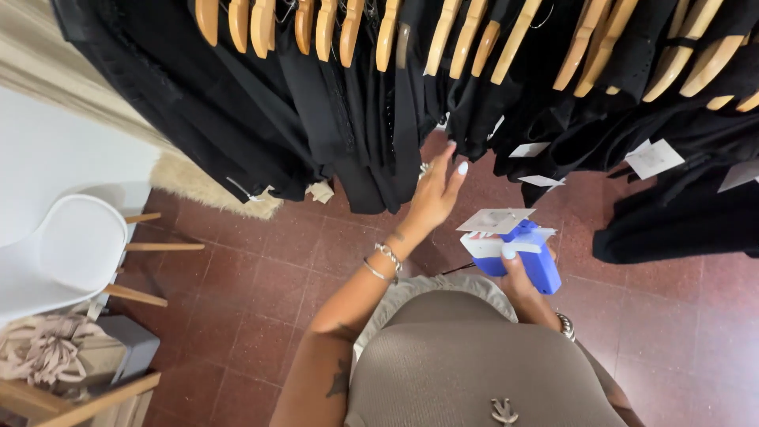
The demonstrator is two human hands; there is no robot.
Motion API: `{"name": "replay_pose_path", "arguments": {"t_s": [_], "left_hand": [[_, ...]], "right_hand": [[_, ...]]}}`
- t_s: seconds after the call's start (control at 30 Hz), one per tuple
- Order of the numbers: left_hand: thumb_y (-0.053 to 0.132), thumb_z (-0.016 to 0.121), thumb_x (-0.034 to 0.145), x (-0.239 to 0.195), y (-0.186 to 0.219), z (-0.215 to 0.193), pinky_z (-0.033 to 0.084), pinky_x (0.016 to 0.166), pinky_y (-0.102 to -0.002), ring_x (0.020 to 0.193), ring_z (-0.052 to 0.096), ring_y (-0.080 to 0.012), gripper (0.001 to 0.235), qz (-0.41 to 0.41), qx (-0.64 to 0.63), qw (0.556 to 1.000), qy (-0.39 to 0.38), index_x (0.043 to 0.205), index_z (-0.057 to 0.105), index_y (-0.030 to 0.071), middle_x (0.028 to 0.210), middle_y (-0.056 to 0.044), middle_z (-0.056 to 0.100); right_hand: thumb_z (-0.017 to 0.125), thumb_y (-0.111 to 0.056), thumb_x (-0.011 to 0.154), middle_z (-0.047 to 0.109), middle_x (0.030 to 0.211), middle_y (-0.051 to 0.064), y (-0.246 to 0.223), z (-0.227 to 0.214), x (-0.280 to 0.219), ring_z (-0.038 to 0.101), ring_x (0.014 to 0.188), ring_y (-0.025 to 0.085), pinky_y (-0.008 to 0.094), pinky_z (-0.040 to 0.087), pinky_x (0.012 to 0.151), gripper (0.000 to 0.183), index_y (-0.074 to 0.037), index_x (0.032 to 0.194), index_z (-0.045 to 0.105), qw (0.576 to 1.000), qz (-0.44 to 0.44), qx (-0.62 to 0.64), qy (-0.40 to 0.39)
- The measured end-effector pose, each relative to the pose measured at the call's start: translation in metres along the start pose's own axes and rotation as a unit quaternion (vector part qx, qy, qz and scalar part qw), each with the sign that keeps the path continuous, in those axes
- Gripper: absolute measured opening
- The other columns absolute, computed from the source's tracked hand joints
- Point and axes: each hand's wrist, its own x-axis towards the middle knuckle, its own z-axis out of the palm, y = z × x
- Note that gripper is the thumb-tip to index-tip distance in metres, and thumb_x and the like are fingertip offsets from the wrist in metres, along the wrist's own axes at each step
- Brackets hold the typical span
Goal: The person writes on a small card with a pen at a desk, then uses a hot glue gun to attach the card to a maroon garment on a clothing rack. They repeat this process for a brown garment and a black garment, moving between the desk and the racks.
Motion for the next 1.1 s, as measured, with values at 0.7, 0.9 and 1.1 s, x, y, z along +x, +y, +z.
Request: {"name": "replay_pose_path", "arguments": {"t_s": [0.7, 0.9, 1.1], "left_hand": [[0.069, 0.042, 0.091, 0.115, -0.087, -0.053, 0.025, 0.125, -0.04, 0.15, 0.037, -0.0319, 0.09, -0.246, -0.137, 0.952, 0.125, 0.153, 0.043, 0.003, 0.159, -0.019, 0.044], [0.03, 0.057, 0.105, 0.081, -0.089, -0.103, 0.045, 0.112, -0.032, 0.126, 0.061, -0.0213, 0.036, 0.105, -0.161, 0.946, 0.262, 0.133, 0.055, 0.006, 0.131, -0.008, 0.063], [0.018, 0.059, 0.106, 0.044, -0.037, -0.139, 0.046, 0.095, -0.026, 0.098, 0.057, -0.0135, 0.023, 0.179, -0.105, 0.962, 0.175, 0.128, 0.064, 0.013, 0.128, -0.003, 0.068]], "right_hand": [[0.059, -0.034, 0.097, 0.066, 0.122, 0.019, -0.016, 0.008, -0.024, 0.067, 0.111, 0.029, 0.043, 0.056, 0.101, 0.05, 0.002, 0.131, 0.056, 0.964, -0.023, -0.22, 0.145], [0.068, -0.054, 0.087, 0.067, 0.122, 0.008, -0.004, 0.009, -0.029, 0.069, 0.114, 0.027, 0.042, 0.059, 0.095, 0.063, -0.01, 0.131, 0.06, 0.963, 0.058, -0.186, 0.186], [0.068, -0.054, 0.086, 0.065, 0.128, 0.01, -0.002, 0.012, -0.029, 0.066, 0.121, 0.028, 0.046, 0.056, 0.103, 0.069, -0.009, 0.137, 0.056, 0.969, 0.106, -0.157, 0.156]]}}
